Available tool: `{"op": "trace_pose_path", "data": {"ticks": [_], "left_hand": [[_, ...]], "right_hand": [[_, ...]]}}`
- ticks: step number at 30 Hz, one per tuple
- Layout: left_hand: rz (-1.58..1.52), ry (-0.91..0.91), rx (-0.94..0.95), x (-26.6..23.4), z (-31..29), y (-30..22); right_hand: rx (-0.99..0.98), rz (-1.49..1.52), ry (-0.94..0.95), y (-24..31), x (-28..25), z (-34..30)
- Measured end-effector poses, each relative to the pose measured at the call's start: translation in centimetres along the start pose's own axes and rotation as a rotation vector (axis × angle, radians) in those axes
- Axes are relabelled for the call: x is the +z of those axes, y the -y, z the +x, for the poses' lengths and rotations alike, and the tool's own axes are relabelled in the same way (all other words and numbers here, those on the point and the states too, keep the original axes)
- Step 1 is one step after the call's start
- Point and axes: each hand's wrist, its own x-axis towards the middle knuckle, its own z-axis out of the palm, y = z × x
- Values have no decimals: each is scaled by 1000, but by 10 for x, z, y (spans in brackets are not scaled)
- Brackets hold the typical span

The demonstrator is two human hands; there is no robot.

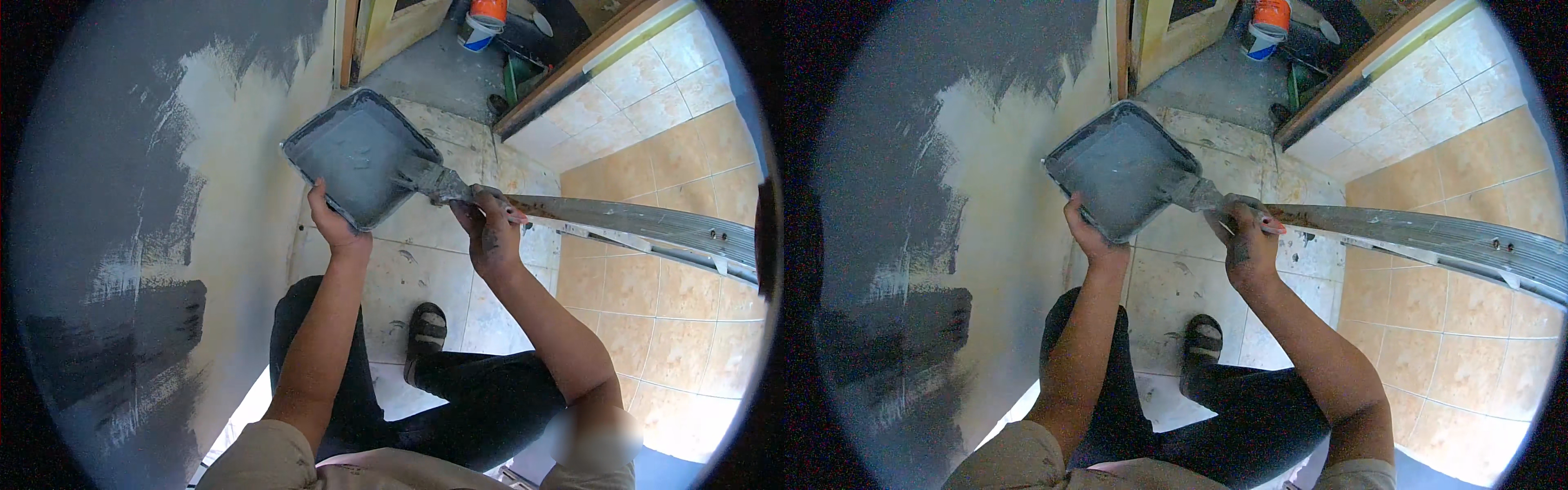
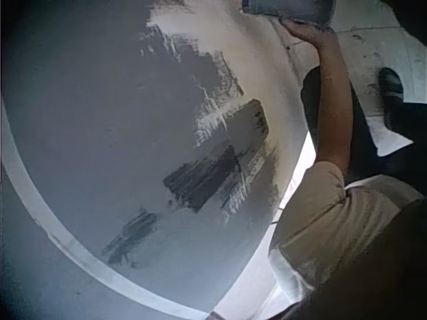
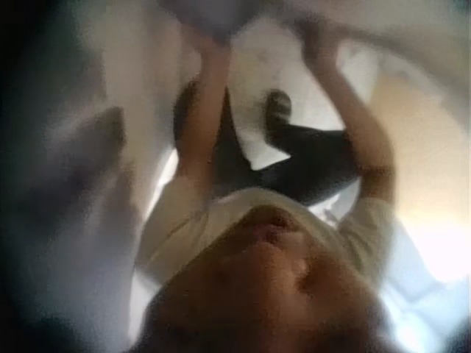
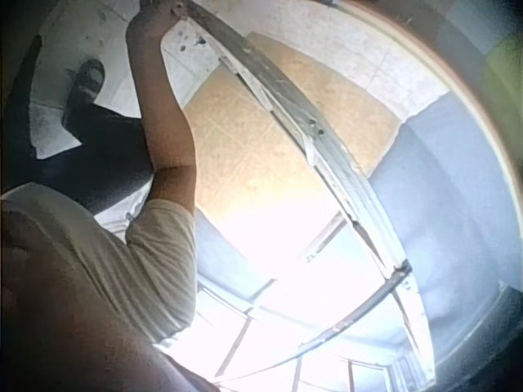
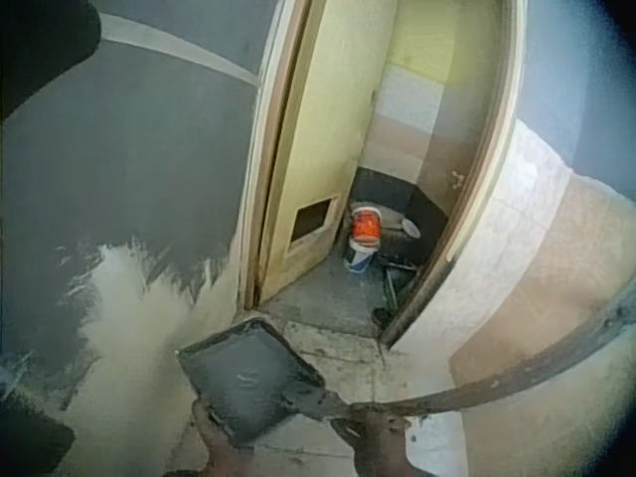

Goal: The person stirs a grey compound in a tray with a brush and applies the compound to a wall.

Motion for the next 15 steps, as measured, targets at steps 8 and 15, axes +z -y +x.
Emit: {"op": "trace_pose_path", "data": {"ticks": [8, 15], "left_hand": [[53, -59, 49, -11, 10, -1], [39, -9, 69, -6, 11, -11]], "right_hand": [[7, -40, -119, 14, 1, -8], [-42, -83, -108, 29, -10, -25]]}}
